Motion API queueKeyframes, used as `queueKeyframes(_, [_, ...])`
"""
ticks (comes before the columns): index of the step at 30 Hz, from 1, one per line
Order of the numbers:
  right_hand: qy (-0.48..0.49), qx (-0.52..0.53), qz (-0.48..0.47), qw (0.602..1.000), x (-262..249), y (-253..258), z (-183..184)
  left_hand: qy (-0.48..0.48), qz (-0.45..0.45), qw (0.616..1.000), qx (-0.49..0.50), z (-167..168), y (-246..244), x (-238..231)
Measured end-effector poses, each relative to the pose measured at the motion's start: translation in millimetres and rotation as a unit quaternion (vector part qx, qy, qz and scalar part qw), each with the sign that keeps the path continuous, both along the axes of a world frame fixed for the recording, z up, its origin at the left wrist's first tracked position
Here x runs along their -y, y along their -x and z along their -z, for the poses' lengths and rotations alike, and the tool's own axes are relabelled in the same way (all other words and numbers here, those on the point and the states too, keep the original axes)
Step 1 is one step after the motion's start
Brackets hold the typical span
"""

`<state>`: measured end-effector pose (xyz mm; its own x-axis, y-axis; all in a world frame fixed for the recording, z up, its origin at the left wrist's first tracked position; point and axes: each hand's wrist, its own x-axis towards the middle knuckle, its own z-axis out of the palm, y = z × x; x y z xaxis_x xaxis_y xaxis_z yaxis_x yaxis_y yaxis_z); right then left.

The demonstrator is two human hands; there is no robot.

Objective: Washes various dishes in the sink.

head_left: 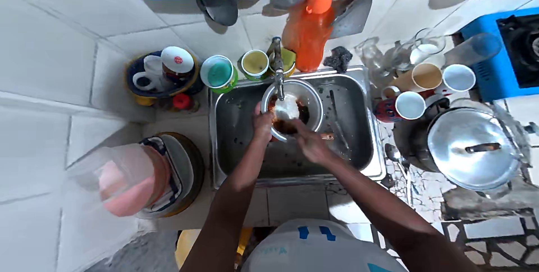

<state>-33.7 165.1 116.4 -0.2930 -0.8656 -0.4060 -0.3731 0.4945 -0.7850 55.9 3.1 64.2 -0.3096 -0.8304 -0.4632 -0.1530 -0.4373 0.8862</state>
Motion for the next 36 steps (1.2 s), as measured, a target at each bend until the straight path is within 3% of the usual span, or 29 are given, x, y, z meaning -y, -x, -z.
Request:
queueKeyframes(2, [0.049, 0.135, -0.027, 0.989, 47, -17, 30, 0.027, 0.014, 0.999, 0.025, -7, 0, 2])
queueKeyframes(4, [0.069, 0.115, -0.103, 0.986, 62, -24, 53, 0.074, 0.042, 0.995, 0.051, -15, -4, 13])
queueKeyframes(7, [0.027, -0.073, -0.292, 0.953, 53, 3, 70, 0.113, 0.104, 0.985, 0.077, -23, -12, 38])
queueKeyframes(9, [0.031, -0.194, -0.392, 0.899, 43, 38, 98, 0.102, 0.160, 0.974, 0.121, -30, -12, 51])
queueKeyframes(12, [0.060, -0.370, -0.452, 0.809, 41, 94, 126, 0.052, 0.249, 0.946, 0.201, -32, -5, 68])
queueKeyframes(14, [0.040, -0.434, -0.460, 0.774, 45, 115, 102, 0.009, 0.280, 0.937, 0.208, -23, 0, 80])
queueKeyframes(15, [0.029, -0.437, -0.455, 0.775, 44, 119, 85, 0.003, 0.288, 0.934, 0.214, -13, 1, 86])
queueKeyframes(18, [0.109, -0.322, -0.369, 0.865, 34, 117, 26, 0.057, 0.331, 0.914, 0.229, 35, 0, 95])
queueKeyframes(20, [0.179, -0.279, -0.342, 0.879, 36, 114, -11, 0.107, 0.378, 0.884, 0.251, 61, 10, 77])
queueKeyframes(22, [0.207, -0.258, -0.343, 0.879, 47, 112, -37, 0.122, 0.405, 0.874, 0.241, 58, 23, 41])
queueKeyframes(24, [0.177, -0.244, -0.342, 0.890, 61, 112, -52, 0.121, 0.414, 0.887, 0.166, 37, 30, 9])
queueKeyframes(27, [0.049, -0.231, -0.377, 0.896, 82, 102, -80, -0.048, 0.406, 0.913, 0.016, 10, 29, 1])
queueKeyframes(29, [-0.006, -0.281, -0.395, 0.875, 89, 86, -89, -0.220, 0.293, 0.930, 0.006, 10, 20, -5])
queueKeyframes(31, [-0.036, -0.334, -0.393, 0.856, 89, 66, -88, -0.376, 0.199, 0.905, 0.021, 4, 5, -14])
queueKeyframes(34, [-0.106, -0.337, -0.385, 0.853, 86, 28, -89, -0.448, 0.163, 0.879, -0.034, -13, -15, -46])
queueKeyframes(36, [-0.132, -0.315, -0.370, 0.864, 80, 3, -93, -0.454, 0.085, 0.879, -0.119, -32, -23, -60])
